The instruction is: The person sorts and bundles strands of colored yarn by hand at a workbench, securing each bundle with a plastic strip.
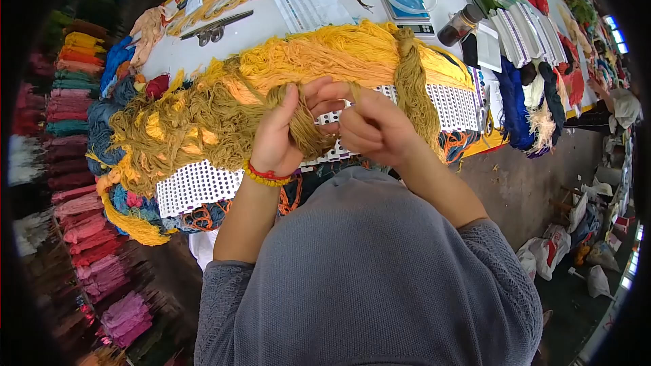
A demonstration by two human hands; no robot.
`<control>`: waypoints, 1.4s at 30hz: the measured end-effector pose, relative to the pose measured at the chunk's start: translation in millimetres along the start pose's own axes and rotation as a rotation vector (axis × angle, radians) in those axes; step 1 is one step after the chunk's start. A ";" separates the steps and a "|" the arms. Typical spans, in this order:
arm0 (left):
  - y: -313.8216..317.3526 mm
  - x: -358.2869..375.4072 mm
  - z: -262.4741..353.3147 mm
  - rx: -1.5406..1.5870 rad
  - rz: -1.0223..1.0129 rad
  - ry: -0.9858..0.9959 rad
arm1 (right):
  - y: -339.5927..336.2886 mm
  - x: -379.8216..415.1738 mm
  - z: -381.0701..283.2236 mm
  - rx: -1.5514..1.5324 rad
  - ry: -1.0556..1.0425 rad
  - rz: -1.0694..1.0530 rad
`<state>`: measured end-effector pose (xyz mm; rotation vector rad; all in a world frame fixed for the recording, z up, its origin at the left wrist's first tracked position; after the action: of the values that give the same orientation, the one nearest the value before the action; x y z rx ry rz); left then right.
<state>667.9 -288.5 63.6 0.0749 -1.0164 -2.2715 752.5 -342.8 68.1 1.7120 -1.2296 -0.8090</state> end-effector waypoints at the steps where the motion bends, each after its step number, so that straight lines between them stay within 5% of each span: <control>1: 3.1 2.0 0.9 -0.027 0.047 -0.005 | 1.7 -2.8 3.4 -0.001 0.000 -0.001; 4: -0.3 2.4 -7.4 -0.092 -0.036 -0.047 | -15.7 -6.4 -1.0 0.647 -0.161 0.525; 7: -1.8 0.8 -12.0 -0.379 -0.101 -0.006 | -29.3 -6.9 10.0 0.832 -0.099 0.521; 22: 3.6 9.1 -4.6 -0.086 -0.050 -0.054 | -21.2 2.8 6.4 0.601 -0.202 0.553; 34: 1.0 3.2 -7.7 -0.203 0.005 -0.040 | -25.6 0.1 6.7 0.369 -0.257 0.506; 42: -1.1 1.1 -11.6 -0.160 -0.044 -0.053 | -24.1 -2.2 9.9 0.604 -0.198 0.525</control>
<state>669.9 -296.1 54.9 -0.0308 -0.8636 -2.3977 752.8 -339.7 42.2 1.6450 -2.1010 -0.3007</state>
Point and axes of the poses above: each hand's wrist, its own x-axis away from the middle knuckle, its own y-axis out of the palm, z = x × y, the point moved 6 cm from there along -x, towards the middle knuckle, and after that the axes turned 6 degrees about -x, right-handed, at the moved point
